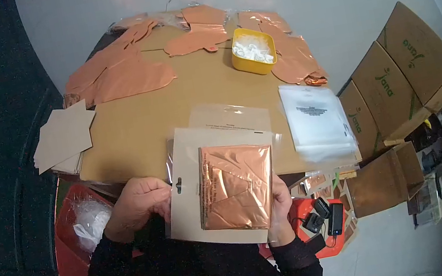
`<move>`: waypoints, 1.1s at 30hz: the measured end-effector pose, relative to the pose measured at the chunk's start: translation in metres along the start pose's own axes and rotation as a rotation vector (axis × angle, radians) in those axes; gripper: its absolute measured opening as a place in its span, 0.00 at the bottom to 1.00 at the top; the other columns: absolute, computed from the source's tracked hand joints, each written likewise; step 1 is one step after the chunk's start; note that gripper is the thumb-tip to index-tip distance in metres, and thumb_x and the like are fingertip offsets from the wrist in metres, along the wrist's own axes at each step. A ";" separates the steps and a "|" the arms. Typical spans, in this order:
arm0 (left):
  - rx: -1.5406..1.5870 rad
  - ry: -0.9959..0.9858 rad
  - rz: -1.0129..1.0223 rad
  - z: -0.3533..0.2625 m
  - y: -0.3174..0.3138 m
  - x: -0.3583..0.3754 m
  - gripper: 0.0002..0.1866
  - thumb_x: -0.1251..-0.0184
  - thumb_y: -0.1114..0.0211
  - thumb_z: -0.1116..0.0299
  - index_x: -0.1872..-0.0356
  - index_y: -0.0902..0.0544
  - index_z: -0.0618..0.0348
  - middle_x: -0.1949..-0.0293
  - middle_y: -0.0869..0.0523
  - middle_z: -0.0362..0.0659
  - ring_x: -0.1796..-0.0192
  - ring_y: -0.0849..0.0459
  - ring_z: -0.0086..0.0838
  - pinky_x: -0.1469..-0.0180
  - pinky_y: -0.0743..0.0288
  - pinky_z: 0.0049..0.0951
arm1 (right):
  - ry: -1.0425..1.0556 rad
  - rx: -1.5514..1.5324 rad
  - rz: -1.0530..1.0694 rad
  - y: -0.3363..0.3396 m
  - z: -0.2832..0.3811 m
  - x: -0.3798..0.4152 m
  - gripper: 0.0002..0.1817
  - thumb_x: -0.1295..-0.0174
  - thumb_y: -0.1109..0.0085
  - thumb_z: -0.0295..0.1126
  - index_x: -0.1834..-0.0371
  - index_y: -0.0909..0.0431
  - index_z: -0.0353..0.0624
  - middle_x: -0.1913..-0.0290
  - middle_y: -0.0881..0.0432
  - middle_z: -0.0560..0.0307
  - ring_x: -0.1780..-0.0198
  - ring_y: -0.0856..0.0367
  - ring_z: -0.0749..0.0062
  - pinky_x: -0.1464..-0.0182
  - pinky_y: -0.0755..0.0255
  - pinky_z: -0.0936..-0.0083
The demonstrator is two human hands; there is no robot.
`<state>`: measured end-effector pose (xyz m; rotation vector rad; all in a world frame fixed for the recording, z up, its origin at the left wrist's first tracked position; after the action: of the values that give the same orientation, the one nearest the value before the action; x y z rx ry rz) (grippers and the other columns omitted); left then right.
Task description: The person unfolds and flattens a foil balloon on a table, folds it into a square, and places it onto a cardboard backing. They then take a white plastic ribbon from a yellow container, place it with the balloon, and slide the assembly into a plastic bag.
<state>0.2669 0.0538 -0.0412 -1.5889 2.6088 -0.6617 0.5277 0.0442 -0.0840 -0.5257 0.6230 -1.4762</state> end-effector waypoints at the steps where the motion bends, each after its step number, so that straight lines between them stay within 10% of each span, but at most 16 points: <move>1: -0.014 -0.005 -0.004 0.003 0.002 -0.001 0.09 0.30 0.41 0.69 0.68 0.20 0.64 0.75 0.17 0.41 0.78 0.19 0.23 0.71 0.23 0.21 | -0.015 -0.044 0.079 -0.001 -0.003 0.000 0.31 0.40 0.55 0.33 0.33 0.36 0.27 0.34 0.28 0.41 0.35 0.26 0.54 0.32 0.32 0.59; 13: 0.013 -0.092 -0.022 0.008 0.001 -0.003 0.10 0.32 0.37 0.69 0.73 0.24 0.59 0.75 0.20 0.38 0.73 0.23 0.18 0.68 0.30 0.19 | -0.022 0.023 -0.204 -0.004 -0.002 0.013 0.22 0.44 0.56 0.29 0.50 0.22 0.26 0.52 0.17 0.46 0.52 0.17 0.64 0.45 0.23 0.71; 26: 0.021 -0.139 -0.118 -0.004 0.019 -0.013 0.12 0.34 0.37 0.72 0.79 0.25 0.56 0.81 0.25 0.33 0.79 0.32 0.15 0.75 0.40 0.18 | 0.008 0.257 -0.012 -0.010 0.005 0.010 0.15 0.38 0.50 0.27 0.55 0.19 0.27 0.62 0.15 0.53 0.66 0.18 0.77 0.61 0.25 0.80; 33: -0.571 -0.067 0.020 -0.056 0.030 -0.063 0.15 0.30 0.37 0.67 0.78 0.26 0.58 0.80 0.26 0.32 0.79 0.31 0.13 0.78 0.39 0.19 | -0.053 0.471 0.018 -0.022 -0.004 0.020 0.14 0.25 0.52 0.32 0.58 0.20 0.31 0.70 0.15 0.54 0.76 0.21 0.79 0.73 0.30 0.84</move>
<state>0.2588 0.1390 -0.0135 -1.6474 2.9164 0.1653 0.5085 0.0232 -0.0731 -0.1902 0.2217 -1.5237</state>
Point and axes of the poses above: each hand's wrist, its own x-axis away from the middle knuckle, its own y-axis out of the back of the hand, z = x × y, the point moved 8 cm from there along -x, towards the middle knuckle
